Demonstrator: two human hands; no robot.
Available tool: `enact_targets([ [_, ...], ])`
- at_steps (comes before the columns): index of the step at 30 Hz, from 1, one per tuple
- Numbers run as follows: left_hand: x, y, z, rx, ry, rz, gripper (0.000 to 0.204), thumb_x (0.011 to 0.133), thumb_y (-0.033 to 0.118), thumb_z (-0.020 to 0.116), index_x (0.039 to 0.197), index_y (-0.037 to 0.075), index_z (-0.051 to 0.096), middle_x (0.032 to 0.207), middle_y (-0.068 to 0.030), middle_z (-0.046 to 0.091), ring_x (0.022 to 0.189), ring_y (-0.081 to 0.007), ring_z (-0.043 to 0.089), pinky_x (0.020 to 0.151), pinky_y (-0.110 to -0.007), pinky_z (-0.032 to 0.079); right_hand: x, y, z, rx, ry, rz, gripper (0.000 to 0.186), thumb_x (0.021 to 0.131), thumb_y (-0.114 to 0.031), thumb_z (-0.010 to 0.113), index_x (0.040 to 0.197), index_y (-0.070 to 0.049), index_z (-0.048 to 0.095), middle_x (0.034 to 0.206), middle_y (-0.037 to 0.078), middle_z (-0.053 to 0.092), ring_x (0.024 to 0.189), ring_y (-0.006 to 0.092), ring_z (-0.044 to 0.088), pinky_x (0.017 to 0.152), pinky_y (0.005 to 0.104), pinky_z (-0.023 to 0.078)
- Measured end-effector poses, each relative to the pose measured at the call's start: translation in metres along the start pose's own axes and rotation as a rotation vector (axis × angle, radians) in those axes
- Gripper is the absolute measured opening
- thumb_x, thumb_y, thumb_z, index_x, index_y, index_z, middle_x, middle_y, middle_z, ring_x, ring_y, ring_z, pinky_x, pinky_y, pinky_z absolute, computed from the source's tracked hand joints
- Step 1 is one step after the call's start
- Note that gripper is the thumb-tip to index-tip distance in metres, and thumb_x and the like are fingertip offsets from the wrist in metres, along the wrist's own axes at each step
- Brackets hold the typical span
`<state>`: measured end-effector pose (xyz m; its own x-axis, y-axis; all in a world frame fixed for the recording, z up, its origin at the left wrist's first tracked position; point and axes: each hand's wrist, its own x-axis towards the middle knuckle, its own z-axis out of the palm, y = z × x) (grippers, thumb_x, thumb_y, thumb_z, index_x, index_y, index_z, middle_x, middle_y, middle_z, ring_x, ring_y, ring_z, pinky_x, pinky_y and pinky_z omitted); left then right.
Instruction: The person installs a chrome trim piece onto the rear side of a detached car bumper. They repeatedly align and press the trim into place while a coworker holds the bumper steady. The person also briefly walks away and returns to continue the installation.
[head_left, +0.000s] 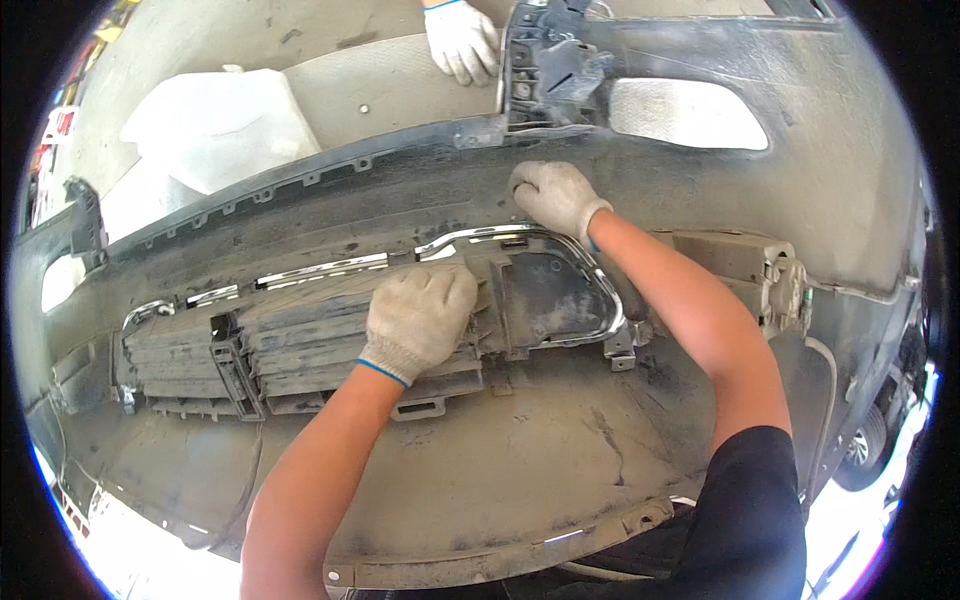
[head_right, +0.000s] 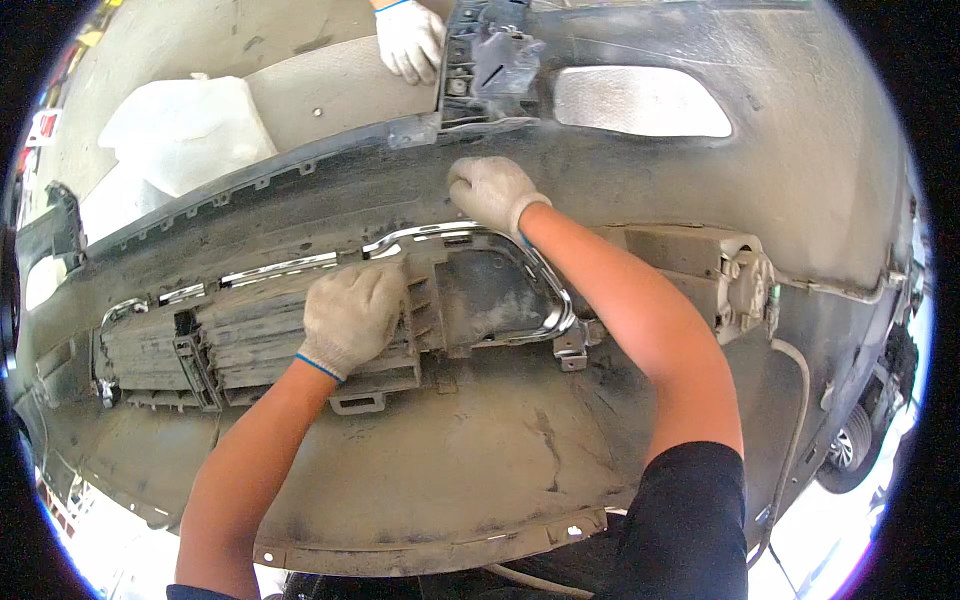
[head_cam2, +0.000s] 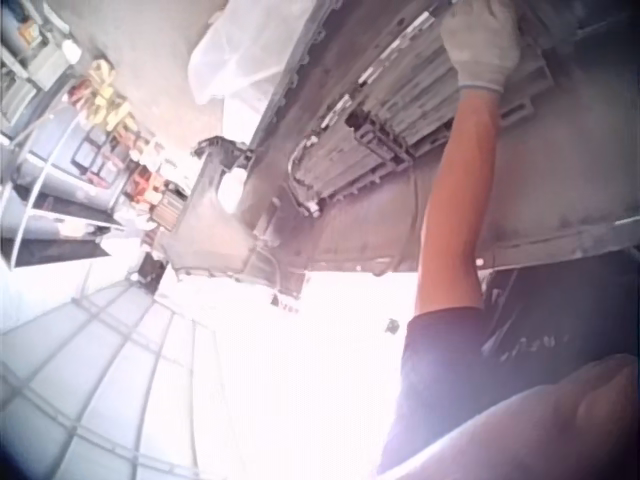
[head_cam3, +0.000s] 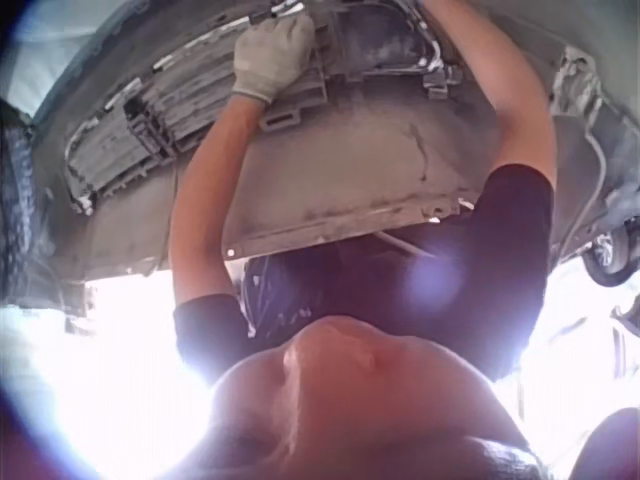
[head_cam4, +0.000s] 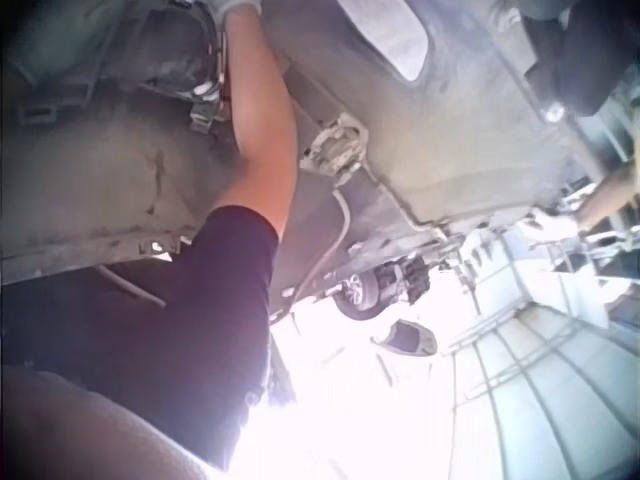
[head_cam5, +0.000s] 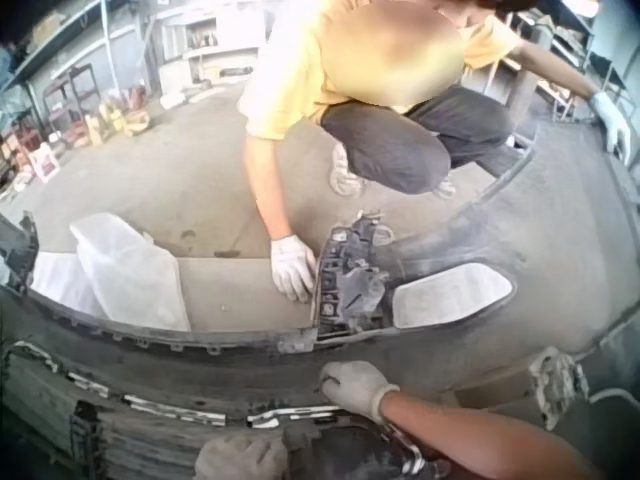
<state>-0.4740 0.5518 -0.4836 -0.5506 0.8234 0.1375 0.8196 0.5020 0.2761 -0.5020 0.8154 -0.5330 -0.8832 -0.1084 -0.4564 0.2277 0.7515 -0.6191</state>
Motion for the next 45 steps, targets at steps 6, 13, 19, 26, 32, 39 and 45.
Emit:
enact_targets([
  [6, -0.007, -0.003, 0.000, -0.005, 0.007, -0.001, 0.021, 0.079, 0.020, 0.064, 0.096, 0.009, 0.062, 0.079, -0.0050, 0.065, 0.073, -0.0257, 0.066, 0.060, -0.041, 0.053, -0.038, -0.007, -0.037, 1.203, -0.198, 0.114, 0.020, 0.088, -0.007, 0.048, 0.098, -0.005, 0.065, 0.082, 0.002, 0.062, 0.072, 0.0122, 0.059, 0.059, 0.0277, 0.047],
  [13, -0.007, -0.004, 0.000, 0.010, -0.026, -0.010, 0.021, 0.079, 0.020, 0.067, 0.098, 0.010, 0.062, 0.081, -0.0057, 0.065, 0.074, -0.0253, 0.068, 0.062, -0.041, 0.054, -0.061, 0.003, -0.053, -0.173, -0.075, 0.000, 0.025, 0.084, -0.006, 0.048, 0.099, -0.005, 0.069, 0.090, 0.015, 0.071, 0.089, 0.0302, 0.068, 0.080, 0.0405, 0.053],
  [19, -0.008, -0.002, -0.003, 0.034, -0.032, -0.032, 0.022, 0.079, 0.020, 0.067, 0.099, 0.011, 0.062, 0.083, -0.0051, 0.067, 0.075, -0.0257, 0.068, 0.063, -0.043, 0.053, -0.107, 0.032, -0.038, -0.043, -0.119, 0.348, 0.031, 0.087, -0.019, 0.054, 0.108, -0.004, 0.072, 0.109, 0.025, 0.070, 0.107, 0.0419, 0.064, 0.093, 0.0480, 0.049],
  [26, -0.003, 0.002, -0.004, 0.046, -0.037, -0.037, 0.020, 0.079, 0.019, 0.067, 0.096, 0.011, 0.061, 0.083, -0.0045, 0.067, 0.074, -0.0259, 0.067, 0.061, -0.042, 0.053, -0.108, 0.050, -0.033, 0.014, 0.004, 0.328, 0.032, 0.090, -0.026, 0.058, 0.106, -0.002, 0.071, 0.112, 0.025, 0.069, 0.109, 0.0426, 0.063, 0.093, 0.0481, 0.050],
  [32, -0.003, 0.001, -0.001, 0.062, -0.016, -0.005, 0.020, 0.079, 0.020, 0.067, 0.096, 0.011, 0.061, 0.081, -0.0046, 0.067, 0.071, -0.0251, 0.067, 0.059, -0.041, 0.053, -0.107, 0.059, -0.014, -0.300, 0.050, 0.222, 0.036, 0.092, -0.034, 0.058, 0.104, -0.003, 0.071, 0.107, 0.026, 0.070, 0.104, 0.0423, 0.065, 0.092, 0.0496, 0.051],
  [39, -0.003, -0.001, -0.003, 0.022, -0.012, -0.016, 0.015, 0.080, 0.018, 0.064, 0.092, 0.010, 0.060, 0.078, -0.0057, 0.065, 0.069, -0.0261, 0.067, 0.058, -0.040, 0.053, -0.098, 0.028, -0.009, -0.250, 0.047, 0.214, 0.037, 0.093, -0.036, 0.057, 0.101, -0.003, 0.071, 0.102, 0.025, 0.070, 0.097, 0.0421, 0.066, 0.089, 0.0521, 0.050],
  [45, -0.004, -0.005, -0.001, -0.009, -0.010, 0.014, 0.015, 0.080, 0.020, 0.063, 0.091, 0.010, 0.061, 0.074, -0.0055, 0.062, 0.067, -0.0247, 0.065, 0.056, -0.040, 0.052, -0.064, 0.002, 0.037, -0.105, 0.244, -0.058, 0.024, 0.095, -0.027, 0.059, 0.100, -0.005, 0.066, 0.100, 0.020, 0.068, 0.096, 0.0405, 0.065, 0.086, 0.0500, 0.051],
])
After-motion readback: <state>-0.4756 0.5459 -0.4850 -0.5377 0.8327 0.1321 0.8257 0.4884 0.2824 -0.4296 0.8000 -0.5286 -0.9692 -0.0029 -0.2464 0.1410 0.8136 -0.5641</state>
